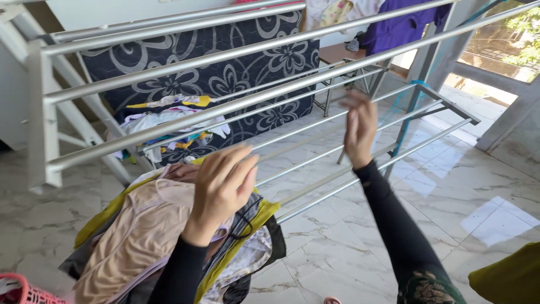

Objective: Taking dry laundry off a rack and folding it.

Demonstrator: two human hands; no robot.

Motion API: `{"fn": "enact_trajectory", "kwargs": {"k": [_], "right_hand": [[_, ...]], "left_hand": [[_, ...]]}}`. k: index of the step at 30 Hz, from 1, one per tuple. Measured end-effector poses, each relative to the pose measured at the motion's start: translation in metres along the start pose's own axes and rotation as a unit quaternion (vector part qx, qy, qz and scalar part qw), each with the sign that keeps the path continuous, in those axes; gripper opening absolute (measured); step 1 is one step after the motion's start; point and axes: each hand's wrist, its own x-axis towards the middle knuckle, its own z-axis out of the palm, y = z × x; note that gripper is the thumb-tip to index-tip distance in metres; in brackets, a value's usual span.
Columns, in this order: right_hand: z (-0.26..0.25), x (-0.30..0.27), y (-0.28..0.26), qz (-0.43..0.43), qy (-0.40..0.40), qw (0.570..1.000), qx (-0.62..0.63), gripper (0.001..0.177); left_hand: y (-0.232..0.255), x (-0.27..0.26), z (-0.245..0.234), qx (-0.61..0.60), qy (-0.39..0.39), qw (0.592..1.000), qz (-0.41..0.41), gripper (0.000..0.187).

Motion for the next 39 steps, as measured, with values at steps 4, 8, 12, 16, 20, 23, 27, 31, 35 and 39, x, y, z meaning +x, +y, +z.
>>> {"fn": "enact_trajectory", "kwargs": {"k": [4, 8, 12, 16, 20, 23, 27, 31, 35, 39], "right_hand": [[-0.033, 0.072, 0.045, -0.029, 0.019, 0.995, -0.089, 0.026], [-0.05, 0.126, 0.107, -0.073, -0.013, 0.989, -0.127, 0.021], [-0.06, 0.171, 0.179, -0.126, -0.068, 0.979, -0.145, 0.013], [-0.061, 0.219, 0.257, -0.093, -0.121, 0.975, -0.161, 0.013], [-0.04, 0.258, 0.341, -0.167, -0.189, 0.922, -0.293, 0.016], [-0.014, 0.286, 0.377, -0.166, -0.26, 0.868, -0.389, 0.023], [0.021, 0.309, 0.396, -0.144, -0.382, 0.797, -0.446, 0.056], [0.051, 0.322, 0.41, -0.18, -0.41, 0.758, -0.474, 0.093], [0.067, 0.324, 0.42, -0.215, -0.425, 0.763, -0.438, 0.104], [0.082, 0.319, 0.423, -0.216, -0.442, 0.773, -0.401, 0.102]], "left_hand": [[-0.004, 0.082, 0.043, -0.005, -0.006, 1.0, 0.03, 0.025], [-0.028, 0.144, 0.104, 0.06, -0.022, 0.998, 0.022, 0.038], [-0.055, 0.193, 0.171, 0.112, -0.054, 0.992, -0.007, 0.05], [-0.086, 0.23, 0.237, 0.158, -0.067, 0.985, -0.015, 0.053], [-0.106, 0.258, 0.279, 0.184, -0.111, 0.976, -0.037, 0.056], [-0.112, 0.269, 0.296, 0.21, -0.118, 0.97, -0.042, 0.056], [-0.115, 0.268, 0.308, 0.217, -0.128, 0.966, -0.052, 0.062], [-0.109, 0.257, 0.307, 0.211, -0.152, 0.964, -0.061, 0.06], [-0.101, 0.252, 0.309, 0.208, -0.172, 0.96, -0.078, 0.059], [-0.104, 0.248, 0.317, 0.212, -0.184, 0.957, -0.08, 0.059]]}}
